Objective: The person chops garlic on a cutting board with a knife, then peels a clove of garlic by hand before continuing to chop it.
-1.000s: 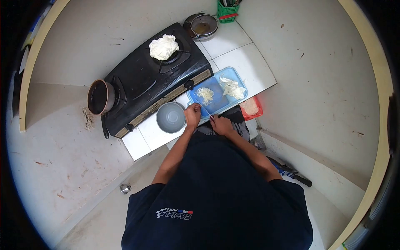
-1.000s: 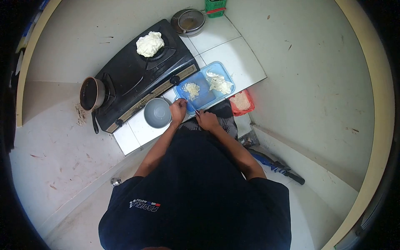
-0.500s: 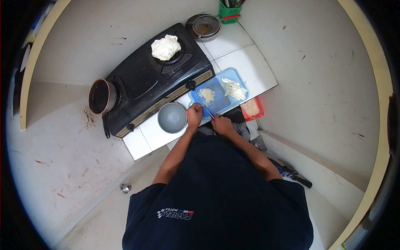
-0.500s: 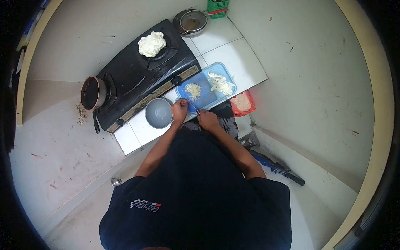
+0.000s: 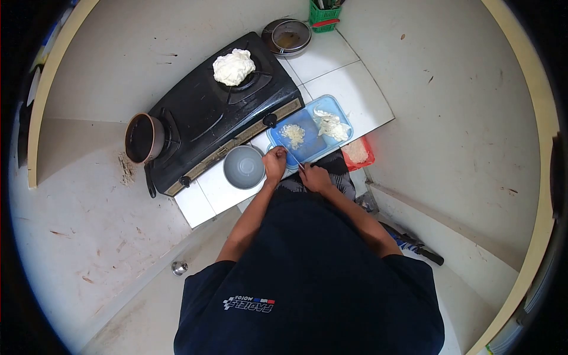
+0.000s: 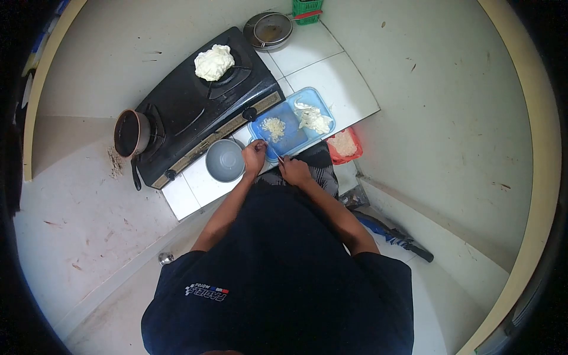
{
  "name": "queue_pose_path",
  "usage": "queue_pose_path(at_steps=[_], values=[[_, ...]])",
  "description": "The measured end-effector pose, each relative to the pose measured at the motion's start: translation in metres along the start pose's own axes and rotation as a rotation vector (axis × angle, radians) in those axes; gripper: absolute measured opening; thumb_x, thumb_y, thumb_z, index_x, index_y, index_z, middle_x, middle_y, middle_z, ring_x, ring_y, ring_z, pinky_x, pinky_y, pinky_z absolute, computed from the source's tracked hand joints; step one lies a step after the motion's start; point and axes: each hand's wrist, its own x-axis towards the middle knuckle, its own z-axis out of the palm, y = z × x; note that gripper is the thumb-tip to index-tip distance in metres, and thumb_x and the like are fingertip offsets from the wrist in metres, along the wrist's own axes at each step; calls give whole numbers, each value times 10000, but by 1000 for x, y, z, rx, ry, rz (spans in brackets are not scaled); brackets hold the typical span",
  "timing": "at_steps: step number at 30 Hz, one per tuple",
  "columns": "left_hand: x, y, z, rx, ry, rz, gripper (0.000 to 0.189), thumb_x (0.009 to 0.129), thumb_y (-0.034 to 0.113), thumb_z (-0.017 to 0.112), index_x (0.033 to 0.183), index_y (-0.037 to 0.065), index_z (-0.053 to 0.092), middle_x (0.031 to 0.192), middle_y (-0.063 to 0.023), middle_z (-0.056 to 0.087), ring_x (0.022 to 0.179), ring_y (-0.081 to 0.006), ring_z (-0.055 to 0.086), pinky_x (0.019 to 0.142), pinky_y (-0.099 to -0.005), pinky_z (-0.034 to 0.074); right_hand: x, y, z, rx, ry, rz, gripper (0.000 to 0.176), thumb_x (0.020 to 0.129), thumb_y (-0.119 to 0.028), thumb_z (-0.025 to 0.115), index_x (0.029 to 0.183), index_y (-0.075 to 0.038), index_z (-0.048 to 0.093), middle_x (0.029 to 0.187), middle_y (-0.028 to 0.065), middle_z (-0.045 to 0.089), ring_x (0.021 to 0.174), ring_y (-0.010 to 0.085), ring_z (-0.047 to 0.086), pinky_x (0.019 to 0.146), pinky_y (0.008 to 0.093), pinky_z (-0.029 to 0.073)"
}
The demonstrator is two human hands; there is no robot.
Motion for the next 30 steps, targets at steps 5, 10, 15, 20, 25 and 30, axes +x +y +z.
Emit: queue_pose_path(at_steps=[5, 10, 15, 20, 25, 30], values=[[3, -10, 4, 92, 6, 53, 112, 868, 38, 657, 917, -11, 746, 774, -161, 728, 703, -235, 728, 669, -338, 552, 6, -2, 5, -24, 21, -26, 351, 981, -337, 549, 975, 13, 571, 729, 232, 679, 673, 430, 689, 634, 551, 558], [2, -9, 3, 52, -18, 17, 126, 877, 59, 666, 945, -10, 746, 801, -149, 741, 734, -224, 738, 696, -335, 563, 16, -10, 4, -16, -8, 12, 346, 976, -318, 552, 988, 26, 579, 766, 236, 696, 697, 421, 702, 651, 545, 566], [2, -13, 6, 10, 14, 49, 115, 857, 40, 670, 924, -14, 745, 775, -160, 731, 713, -246, 735, 678, -337, 563, 7, -2, 3, -30, -21, -2, 361, 976, -322, 549, 1001, 36, 587, 789, 239, 705, 720, 419, 711, 673, 551, 568], [1, -6, 2, -8, -2, 12, 102, 858, 42, 689, 919, -18, 745, 784, -166, 736, 718, -233, 737, 690, -338, 565, 2, 6, 3, -55, 5, 63, 392, 983, -383, 537, 1009, 7, 568, 743, 243, 687, 684, 454, 688, 649, 565, 560], [1, -10, 3, 15, 10, 42, 96, 865, 27, 680, 921, -7, 750, 817, -176, 731, 734, -259, 731, 696, -352, 563, 4, 4, 3, -39, -76, 24, 405, 993, -389, 521, 1033, 10, 575, 769, 246, 691, 714, 454, 694, 672, 568, 561], [1, -10, 5, 42, 42, 100, 108, 871, -3, 656, 919, 3, 752, 853, -186, 703, 736, -300, 707, 702, -382, 554, 1, 4, 5, -9, -30, 5, 388, 987, -381, 531, 1002, 5, 566, 727, 247, 676, 679, 453, 682, 648, 571, 554]])
